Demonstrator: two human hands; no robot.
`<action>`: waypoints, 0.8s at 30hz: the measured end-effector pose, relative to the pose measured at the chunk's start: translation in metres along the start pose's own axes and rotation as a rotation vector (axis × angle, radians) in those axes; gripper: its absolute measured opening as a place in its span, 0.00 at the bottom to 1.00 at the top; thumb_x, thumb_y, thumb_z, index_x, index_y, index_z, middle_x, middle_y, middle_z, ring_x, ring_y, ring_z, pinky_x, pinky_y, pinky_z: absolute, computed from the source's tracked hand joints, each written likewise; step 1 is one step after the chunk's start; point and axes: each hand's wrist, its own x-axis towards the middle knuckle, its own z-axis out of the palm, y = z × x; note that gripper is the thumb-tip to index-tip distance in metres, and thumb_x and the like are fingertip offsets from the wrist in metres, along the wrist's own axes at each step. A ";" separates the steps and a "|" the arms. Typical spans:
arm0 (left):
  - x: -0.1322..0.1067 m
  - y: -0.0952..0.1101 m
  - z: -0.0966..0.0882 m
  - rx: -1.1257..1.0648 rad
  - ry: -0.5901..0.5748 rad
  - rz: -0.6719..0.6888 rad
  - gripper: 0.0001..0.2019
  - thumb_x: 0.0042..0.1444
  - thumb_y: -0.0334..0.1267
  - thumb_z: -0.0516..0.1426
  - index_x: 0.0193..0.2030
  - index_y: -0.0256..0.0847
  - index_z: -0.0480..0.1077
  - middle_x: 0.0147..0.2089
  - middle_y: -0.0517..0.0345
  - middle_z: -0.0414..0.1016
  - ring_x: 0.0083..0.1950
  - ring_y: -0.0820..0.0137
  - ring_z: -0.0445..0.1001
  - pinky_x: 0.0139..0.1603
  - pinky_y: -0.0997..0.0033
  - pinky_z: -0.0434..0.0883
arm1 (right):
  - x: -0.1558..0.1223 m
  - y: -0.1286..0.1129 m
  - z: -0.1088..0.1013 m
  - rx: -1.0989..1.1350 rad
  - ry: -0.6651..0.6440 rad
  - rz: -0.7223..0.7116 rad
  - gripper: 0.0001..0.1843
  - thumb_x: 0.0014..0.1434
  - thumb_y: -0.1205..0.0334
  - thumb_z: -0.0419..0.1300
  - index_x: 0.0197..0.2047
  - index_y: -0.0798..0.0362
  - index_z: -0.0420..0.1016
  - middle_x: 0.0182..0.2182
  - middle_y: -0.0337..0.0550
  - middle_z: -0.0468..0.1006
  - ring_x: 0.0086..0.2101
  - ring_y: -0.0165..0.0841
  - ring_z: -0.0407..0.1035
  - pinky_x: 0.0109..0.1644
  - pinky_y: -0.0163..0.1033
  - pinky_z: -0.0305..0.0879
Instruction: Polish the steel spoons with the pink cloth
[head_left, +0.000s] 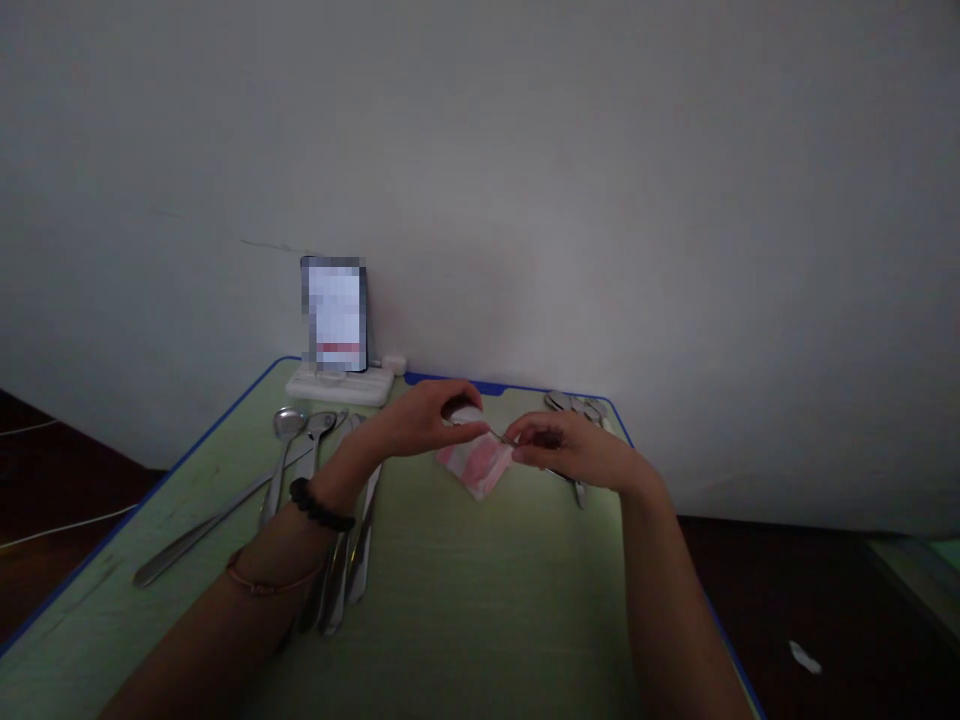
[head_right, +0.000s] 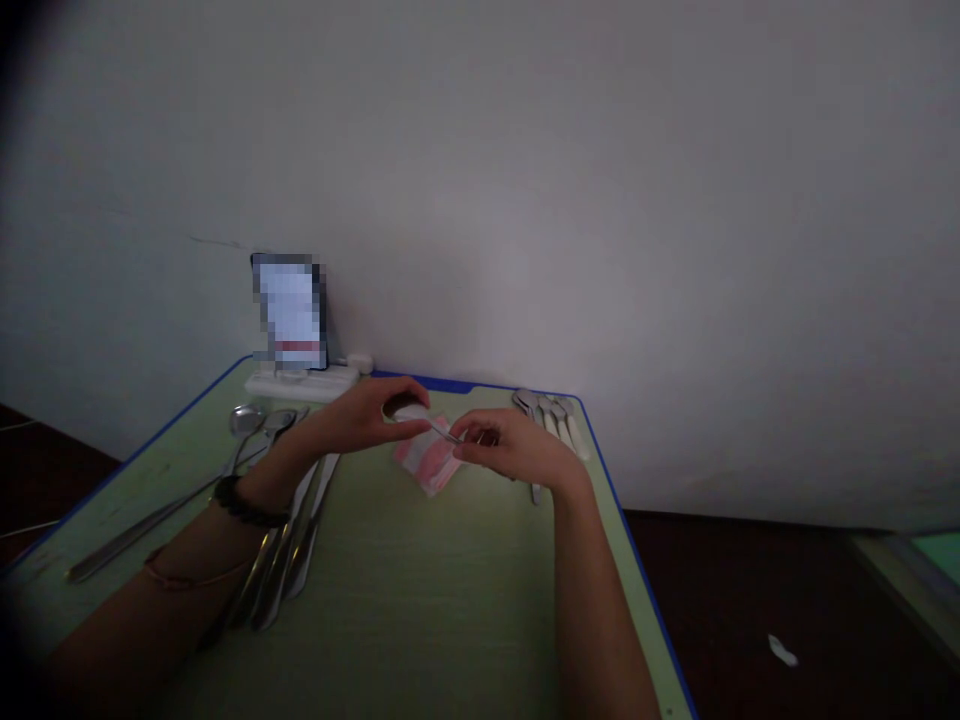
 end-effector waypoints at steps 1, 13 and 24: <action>0.000 0.000 0.001 -0.004 0.004 0.001 0.16 0.52 0.48 0.57 0.38 0.36 0.69 0.29 0.61 0.70 0.28 0.75 0.64 0.29 0.77 0.61 | 0.000 -0.001 0.001 -0.043 0.013 -0.003 0.13 0.56 0.53 0.55 0.40 0.51 0.74 0.26 0.37 0.73 0.27 0.27 0.65 0.31 0.32 0.60; 0.002 0.004 0.014 -0.008 0.009 0.038 0.13 0.55 0.46 0.55 0.35 0.37 0.67 0.29 0.62 0.70 0.29 0.75 0.66 0.30 0.77 0.61 | 0.005 -0.013 0.009 -0.454 0.204 -0.122 0.11 0.58 0.61 0.55 0.37 0.52 0.78 0.30 0.42 0.77 0.30 0.29 0.68 0.34 0.32 0.59; 0.003 0.001 0.015 0.020 -0.086 0.002 0.16 0.55 0.50 0.54 0.37 0.36 0.70 0.29 0.61 0.71 0.28 0.75 0.65 0.28 0.77 0.59 | 0.004 -0.011 0.007 -0.510 0.132 -0.082 0.13 0.58 0.61 0.53 0.39 0.54 0.78 0.31 0.44 0.79 0.29 0.29 0.68 0.34 0.33 0.58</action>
